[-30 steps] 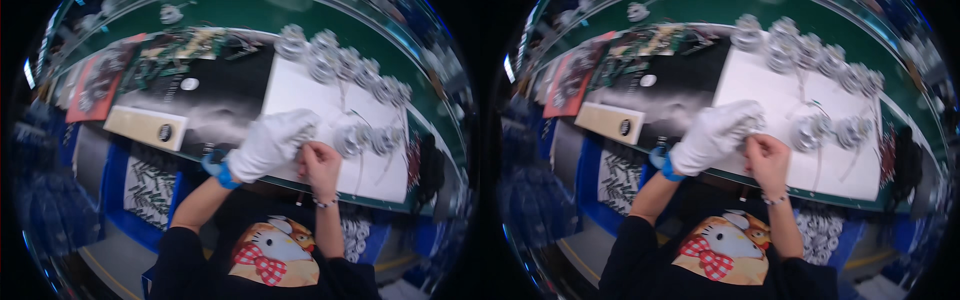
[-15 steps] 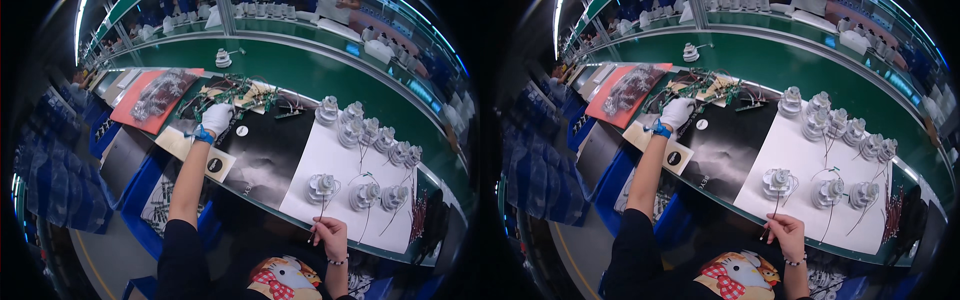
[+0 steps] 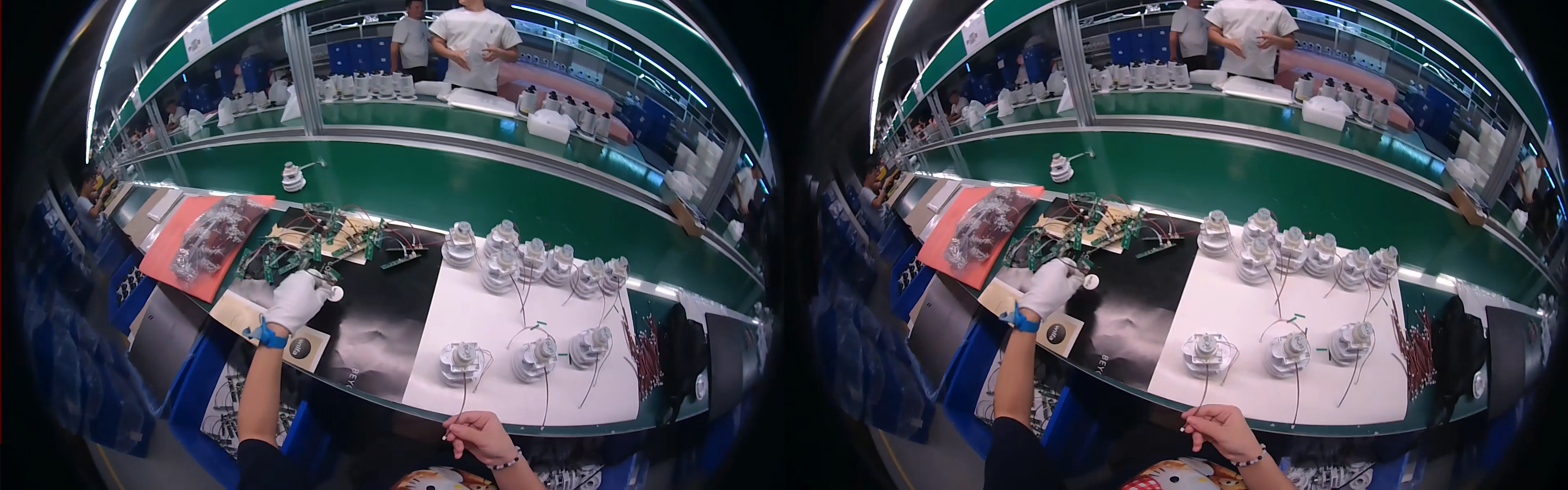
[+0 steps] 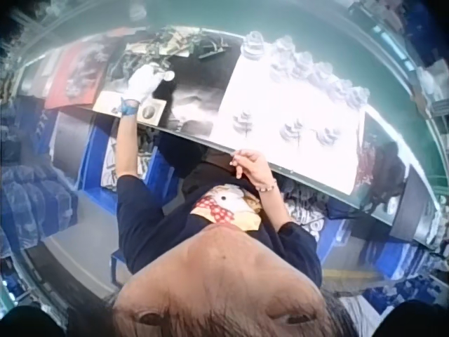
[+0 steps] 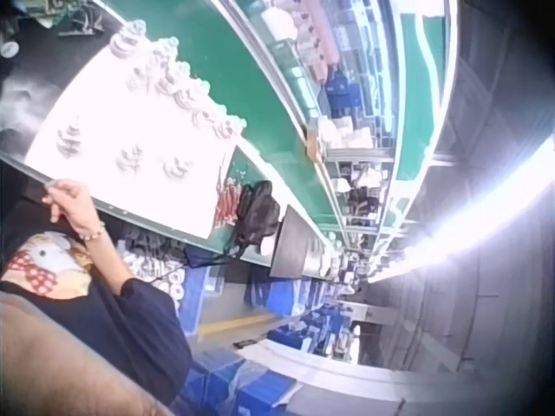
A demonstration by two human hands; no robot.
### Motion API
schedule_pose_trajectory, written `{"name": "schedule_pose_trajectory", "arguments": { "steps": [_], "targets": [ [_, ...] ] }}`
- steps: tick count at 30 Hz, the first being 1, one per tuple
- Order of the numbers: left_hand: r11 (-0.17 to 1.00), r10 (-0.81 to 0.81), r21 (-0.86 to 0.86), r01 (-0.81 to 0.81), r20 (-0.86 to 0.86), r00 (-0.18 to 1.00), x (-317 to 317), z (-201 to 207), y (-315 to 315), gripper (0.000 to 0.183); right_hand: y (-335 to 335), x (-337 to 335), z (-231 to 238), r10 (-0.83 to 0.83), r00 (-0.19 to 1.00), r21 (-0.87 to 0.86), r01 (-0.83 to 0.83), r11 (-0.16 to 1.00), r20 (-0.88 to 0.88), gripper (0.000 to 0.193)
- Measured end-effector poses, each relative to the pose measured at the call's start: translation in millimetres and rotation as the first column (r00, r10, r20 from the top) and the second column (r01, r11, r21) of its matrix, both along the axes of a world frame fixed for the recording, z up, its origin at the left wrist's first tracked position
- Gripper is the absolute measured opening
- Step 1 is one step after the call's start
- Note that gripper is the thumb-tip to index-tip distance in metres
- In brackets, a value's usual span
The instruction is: The person assembles small electronic components on a factory assembly line. They pick up white cylindrical devices and green circuit boards, connect wires between them, and place the assembled units onto a moving conveyor belt.
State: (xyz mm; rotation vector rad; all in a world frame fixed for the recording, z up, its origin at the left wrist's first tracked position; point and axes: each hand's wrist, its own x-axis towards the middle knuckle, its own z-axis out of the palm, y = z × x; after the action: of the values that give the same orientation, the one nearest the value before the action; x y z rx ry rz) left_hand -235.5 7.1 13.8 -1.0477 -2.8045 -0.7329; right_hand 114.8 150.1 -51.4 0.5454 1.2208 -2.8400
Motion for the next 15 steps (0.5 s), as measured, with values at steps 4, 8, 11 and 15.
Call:
{"name": "schedule_pose_trajectory", "arguments": {
  "steps": [4, 8, 11, 15],
  "targets": [
    [0.921, -0.098, 0.381, -0.077, 0.419, 0.903, 26, -2, 4, 0.02, 0, 0, -5, 0.084, 0.996, -0.071, -0.086, 0.994, -0.025, 0.017],
    [0.867, -0.296, 0.48, -0.135, 0.714, 0.635, 89, 5, 11, 0.02, 0, -5, 4, 0.061, 0.995, 0.026, -0.059, 0.998, -0.083, 0.01],
    [0.909, -0.252, 0.379, -0.172, 0.831, 0.496, 144, 10, -13, 0.018, -13, -18, 24, -0.053, 0.991, 0.136, 0.07, 0.988, -0.123, 0.005],
    [0.904, -0.304, 0.406, -0.136, 0.832, 0.464, 185, -11, -5, 0.018, -22, -32, 33, -0.303, 0.938, 0.387, 0.346, 0.855, -0.169, 0.005]
  ]
}}
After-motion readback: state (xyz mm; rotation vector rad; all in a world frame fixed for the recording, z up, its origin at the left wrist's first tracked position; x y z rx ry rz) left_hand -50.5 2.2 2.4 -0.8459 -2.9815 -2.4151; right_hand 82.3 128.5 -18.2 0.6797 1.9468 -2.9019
